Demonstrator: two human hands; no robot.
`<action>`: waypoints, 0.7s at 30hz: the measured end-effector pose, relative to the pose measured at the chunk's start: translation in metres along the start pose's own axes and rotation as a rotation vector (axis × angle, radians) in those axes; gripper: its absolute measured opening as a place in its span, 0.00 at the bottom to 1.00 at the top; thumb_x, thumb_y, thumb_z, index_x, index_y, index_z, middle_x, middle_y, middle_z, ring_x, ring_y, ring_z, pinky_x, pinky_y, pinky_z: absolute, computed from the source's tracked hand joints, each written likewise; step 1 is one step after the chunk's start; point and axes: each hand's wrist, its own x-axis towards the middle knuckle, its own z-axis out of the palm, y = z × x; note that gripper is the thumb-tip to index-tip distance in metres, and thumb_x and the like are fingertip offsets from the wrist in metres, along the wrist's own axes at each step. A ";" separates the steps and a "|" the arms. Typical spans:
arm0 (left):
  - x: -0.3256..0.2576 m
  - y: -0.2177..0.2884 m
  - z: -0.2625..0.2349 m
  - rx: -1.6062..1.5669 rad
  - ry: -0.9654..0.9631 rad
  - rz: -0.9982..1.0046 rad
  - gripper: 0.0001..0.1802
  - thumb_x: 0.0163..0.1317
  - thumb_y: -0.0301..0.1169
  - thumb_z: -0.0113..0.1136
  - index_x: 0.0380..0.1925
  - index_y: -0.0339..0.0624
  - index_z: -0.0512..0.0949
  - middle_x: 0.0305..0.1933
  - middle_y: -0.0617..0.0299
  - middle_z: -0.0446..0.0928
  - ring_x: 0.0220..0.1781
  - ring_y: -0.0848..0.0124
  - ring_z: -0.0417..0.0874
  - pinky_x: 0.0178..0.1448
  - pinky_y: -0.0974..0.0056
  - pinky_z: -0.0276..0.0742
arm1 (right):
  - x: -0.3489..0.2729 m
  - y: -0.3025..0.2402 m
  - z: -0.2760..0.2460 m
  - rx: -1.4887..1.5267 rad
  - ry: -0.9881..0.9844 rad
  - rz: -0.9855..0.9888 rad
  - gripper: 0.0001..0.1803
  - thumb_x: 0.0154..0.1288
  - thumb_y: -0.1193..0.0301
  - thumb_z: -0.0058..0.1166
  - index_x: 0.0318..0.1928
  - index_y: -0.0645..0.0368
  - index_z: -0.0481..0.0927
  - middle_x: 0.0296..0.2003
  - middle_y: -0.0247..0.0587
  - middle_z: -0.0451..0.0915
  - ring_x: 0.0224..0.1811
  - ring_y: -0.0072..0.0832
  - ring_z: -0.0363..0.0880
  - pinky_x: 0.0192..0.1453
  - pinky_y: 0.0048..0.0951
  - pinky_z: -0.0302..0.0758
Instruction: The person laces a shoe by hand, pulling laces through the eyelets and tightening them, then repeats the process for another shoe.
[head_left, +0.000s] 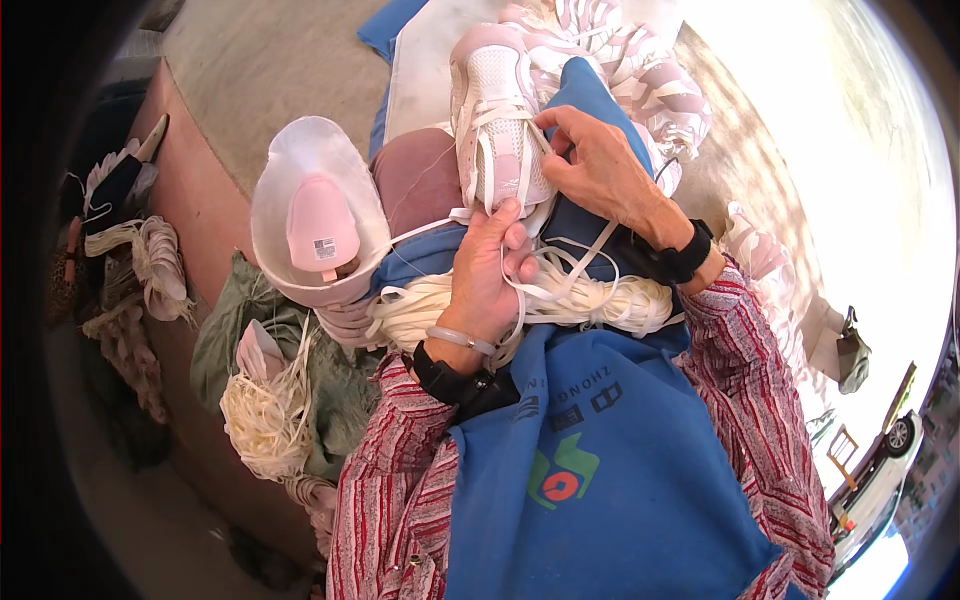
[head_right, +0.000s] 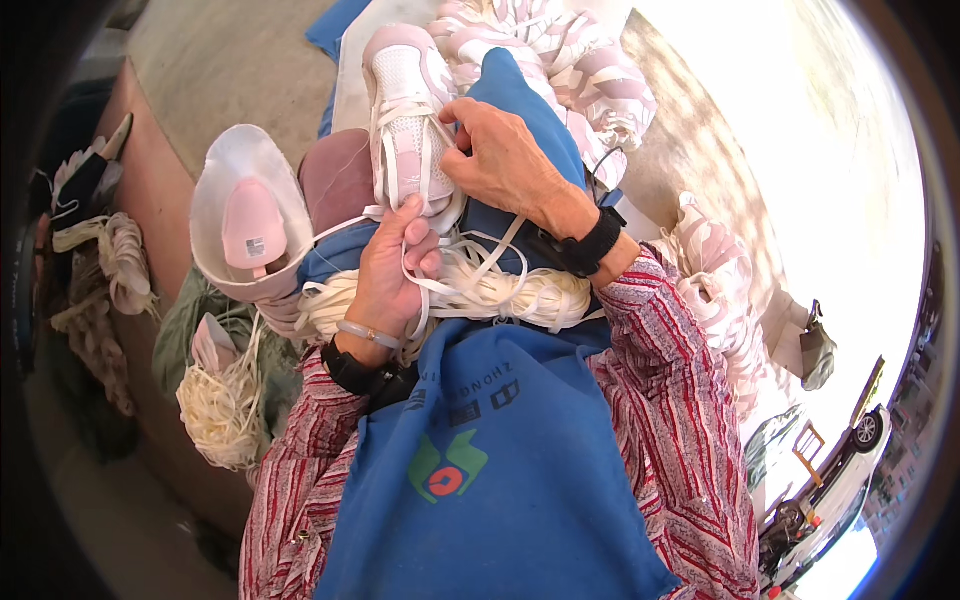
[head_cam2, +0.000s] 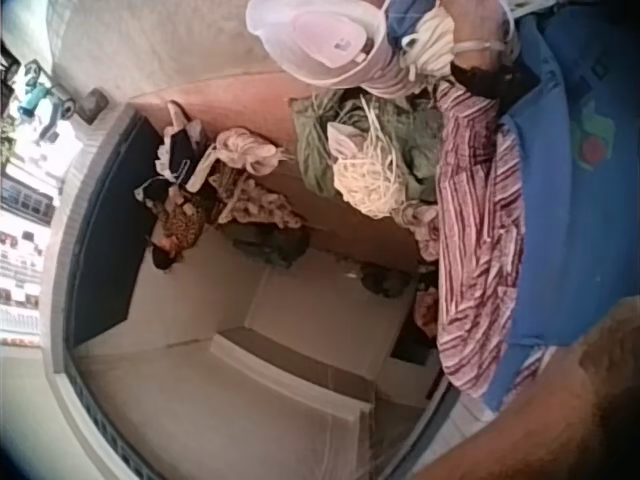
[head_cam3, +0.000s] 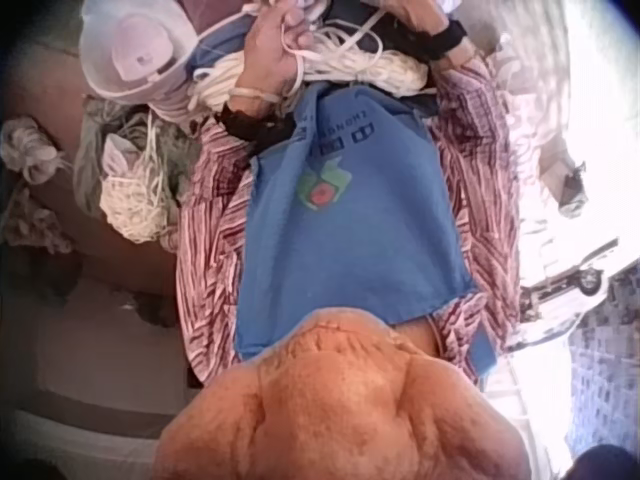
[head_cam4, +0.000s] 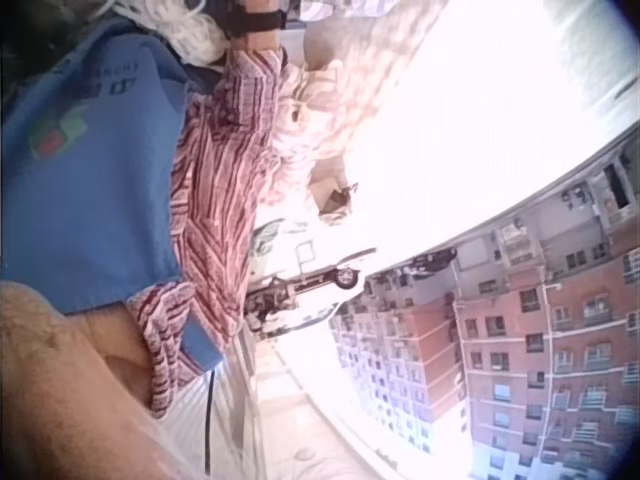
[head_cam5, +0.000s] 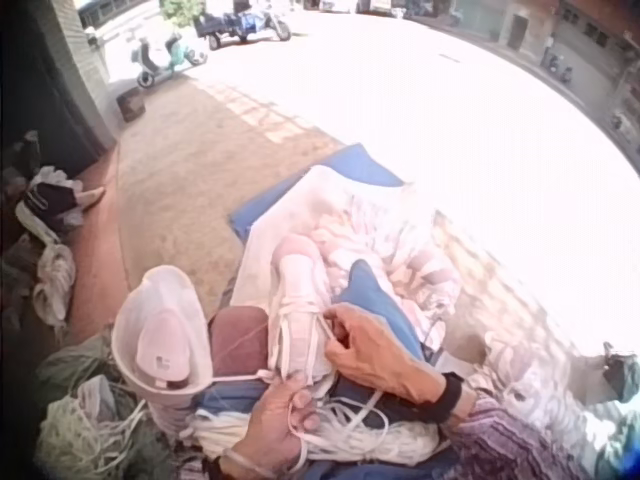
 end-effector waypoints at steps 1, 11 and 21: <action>0.001 -0.001 0.004 0.096 0.061 0.039 0.07 0.68 0.35 0.58 0.42 0.54 0.70 0.21 0.74 0.67 0.15 0.84 0.61 0.20 0.74 0.61 | 0.001 0.001 0.000 -0.021 0.022 -0.027 0.22 0.58 0.70 0.55 0.53 0.61 0.76 0.31 0.39 0.78 0.29 0.26 0.75 0.36 0.28 0.73; -0.027 0.007 0.007 0.382 0.006 0.085 0.16 0.71 0.41 0.54 0.49 0.40 0.73 0.19 0.72 0.65 0.15 0.83 0.63 0.17 0.74 0.69 | -0.020 -0.015 -0.013 0.003 0.107 0.049 0.11 0.64 0.71 0.55 0.43 0.65 0.80 0.30 0.44 0.80 0.29 0.31 0.77 0.35 0.29 0.74; -0.074 0.050 0.029 0.646 -0.298 0.103 0.19 0.76 0.41 0.43 0.42 0.36 0.76 0.17 0.70 0.65 0.17 0.81 0.67 0.23 0.74 0.72 | -0.030 -0.044 0.003 0.240 -0.271 0.158 0.14 0.72 0.69 0.45 0.46 0.66 0.80 0.27 0.34 0.77 0.26 0.19 0.70 0.31 0.24 0.69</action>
